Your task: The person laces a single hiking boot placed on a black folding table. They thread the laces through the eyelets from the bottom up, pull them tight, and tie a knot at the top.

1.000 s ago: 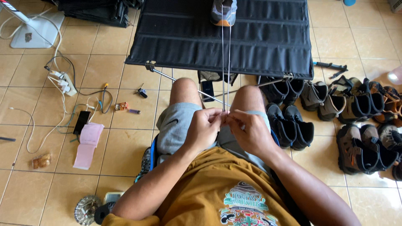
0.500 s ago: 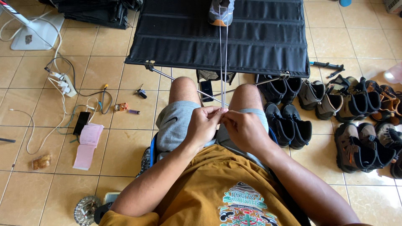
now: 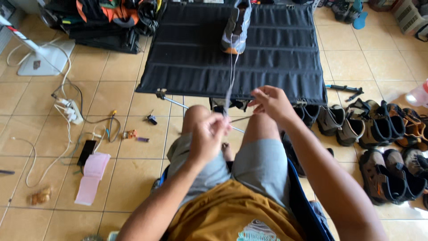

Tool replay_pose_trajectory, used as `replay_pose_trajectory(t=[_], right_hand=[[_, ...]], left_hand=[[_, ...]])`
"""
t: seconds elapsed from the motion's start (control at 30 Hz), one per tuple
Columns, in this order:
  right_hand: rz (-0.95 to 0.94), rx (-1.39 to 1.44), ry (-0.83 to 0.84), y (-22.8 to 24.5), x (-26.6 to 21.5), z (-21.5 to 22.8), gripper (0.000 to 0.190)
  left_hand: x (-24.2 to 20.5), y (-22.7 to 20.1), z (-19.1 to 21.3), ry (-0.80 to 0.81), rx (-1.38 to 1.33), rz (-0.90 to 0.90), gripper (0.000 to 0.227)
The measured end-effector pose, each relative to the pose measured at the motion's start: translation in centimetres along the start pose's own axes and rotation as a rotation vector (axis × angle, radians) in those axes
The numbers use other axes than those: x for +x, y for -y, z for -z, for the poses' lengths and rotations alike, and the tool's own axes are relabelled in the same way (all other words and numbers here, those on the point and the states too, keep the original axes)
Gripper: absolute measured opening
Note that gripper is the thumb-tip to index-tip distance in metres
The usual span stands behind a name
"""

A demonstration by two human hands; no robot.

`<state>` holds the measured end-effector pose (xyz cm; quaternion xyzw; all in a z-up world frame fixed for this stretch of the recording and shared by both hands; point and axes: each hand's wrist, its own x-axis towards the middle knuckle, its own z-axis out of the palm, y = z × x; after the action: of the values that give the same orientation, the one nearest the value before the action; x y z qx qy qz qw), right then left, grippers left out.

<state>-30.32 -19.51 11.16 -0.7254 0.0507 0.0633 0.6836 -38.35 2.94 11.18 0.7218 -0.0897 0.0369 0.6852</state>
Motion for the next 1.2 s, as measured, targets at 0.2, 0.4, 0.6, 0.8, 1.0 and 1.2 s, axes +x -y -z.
replay_pose_trajectory(t=[0.2,0.4,0.6,0.8,1.0,1.2], right_hand=[[-0.056,0.068,-0.076,-0.8,10.2,0.0,0.028],[-0.238,0.300,-0.074,-5.7,21.9,0.1,0.051],[-0.314,0.453,-0.154,-6.1,28.4,-0.8,0.078],[-0.310,0.458,-0.127,-7.9,34.0,-3.6,0.085],[-0.237,0.495,-0.189,-8.4,30.4,-3.3,0.067],[-0.343,0.514,-0.141,-7.9,17.5,-2.5,0.065]], left_hand=[[14.0,-0.5,3.3,-0.157,0.264,-0.139,0.018],[29.2,11.0,3.3,-0.255,0.183,-0.100,0.019],[38.5,22.6,-0.6,-0.166,0.142,0.079,0.017],[40.5,24.9,-2.7,-0.055,0.243,0.196,0.022],[33.3,21.1,-2.5,0.025,0.159,0.206,0.019],[18.9,16.4,-0.9,0.140,0.063,0.263,0.017]])
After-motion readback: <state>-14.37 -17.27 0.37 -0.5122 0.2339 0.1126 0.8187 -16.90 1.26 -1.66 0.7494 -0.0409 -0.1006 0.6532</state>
